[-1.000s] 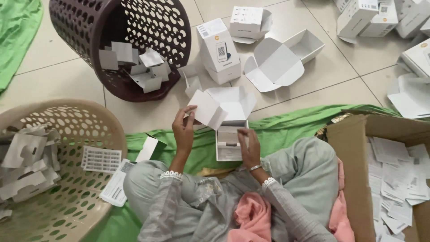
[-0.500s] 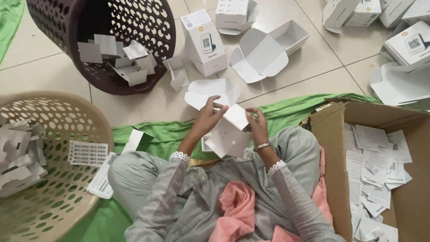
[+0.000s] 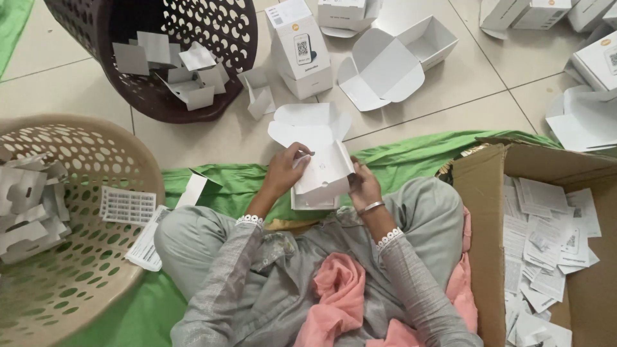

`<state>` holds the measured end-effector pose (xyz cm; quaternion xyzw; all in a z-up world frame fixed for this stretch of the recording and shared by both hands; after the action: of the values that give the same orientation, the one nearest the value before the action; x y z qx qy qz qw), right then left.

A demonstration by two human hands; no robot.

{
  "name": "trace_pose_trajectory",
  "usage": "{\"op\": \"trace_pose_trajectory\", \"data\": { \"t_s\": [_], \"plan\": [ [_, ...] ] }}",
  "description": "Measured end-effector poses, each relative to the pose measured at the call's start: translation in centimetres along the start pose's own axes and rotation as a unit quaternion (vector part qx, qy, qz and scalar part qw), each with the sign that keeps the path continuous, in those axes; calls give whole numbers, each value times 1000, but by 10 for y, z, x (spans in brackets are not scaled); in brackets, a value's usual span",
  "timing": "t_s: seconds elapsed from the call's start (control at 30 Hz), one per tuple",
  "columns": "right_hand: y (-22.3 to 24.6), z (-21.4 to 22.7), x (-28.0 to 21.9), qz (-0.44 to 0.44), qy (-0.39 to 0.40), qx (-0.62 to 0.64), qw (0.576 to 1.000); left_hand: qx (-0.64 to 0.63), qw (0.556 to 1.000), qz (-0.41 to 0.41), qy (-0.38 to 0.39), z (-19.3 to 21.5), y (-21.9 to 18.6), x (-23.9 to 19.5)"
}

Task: The person packs items and paper inserts into small white cardboard boxes.

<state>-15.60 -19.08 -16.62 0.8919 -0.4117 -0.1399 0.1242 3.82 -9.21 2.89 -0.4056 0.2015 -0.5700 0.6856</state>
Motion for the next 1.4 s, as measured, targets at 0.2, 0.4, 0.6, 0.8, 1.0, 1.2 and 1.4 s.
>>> {"op": "trace_pose_trajectory", "data": {
  "t_s": [0.2,0.4,0.6,0.8,1.0,1.2,1.4],
  "plan": [
    [49,-79,-26,-8,-142,-510,848,-19,998,47,34,-3,2,9],
    [46,-167,-22,148,89,-723,668,-119,993,-19,-8,-27,19,27],
    [13,-114,-5,38,54,-658,750,-166,983,75,10,-46,72,22],
    [5,-101,-1,53,49,-729,681,-129,988,81,25,-56,85,22],
    [6,-93,2,38,33,-790,611,-46,994,72,65,-64,76,29],
    [1,-83,13,64,51,-781,619,-25,994,53,91,-66,90,30],
    [-14,-54,29,-52,27,-652,756,-83,988,40,124,-62,97,28]
  ]
}}
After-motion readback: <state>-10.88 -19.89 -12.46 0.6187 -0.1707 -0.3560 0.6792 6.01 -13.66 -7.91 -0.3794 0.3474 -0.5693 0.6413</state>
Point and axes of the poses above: each hand's wrist, its own x-axis towards the middle knuckle, its own z-axis out of the back of the hand, y = z × x, the point moved 10 cm from there along x, towards the middle knuckle, and after that the axes turned 5 degrees about y, right-handed, at the moved point
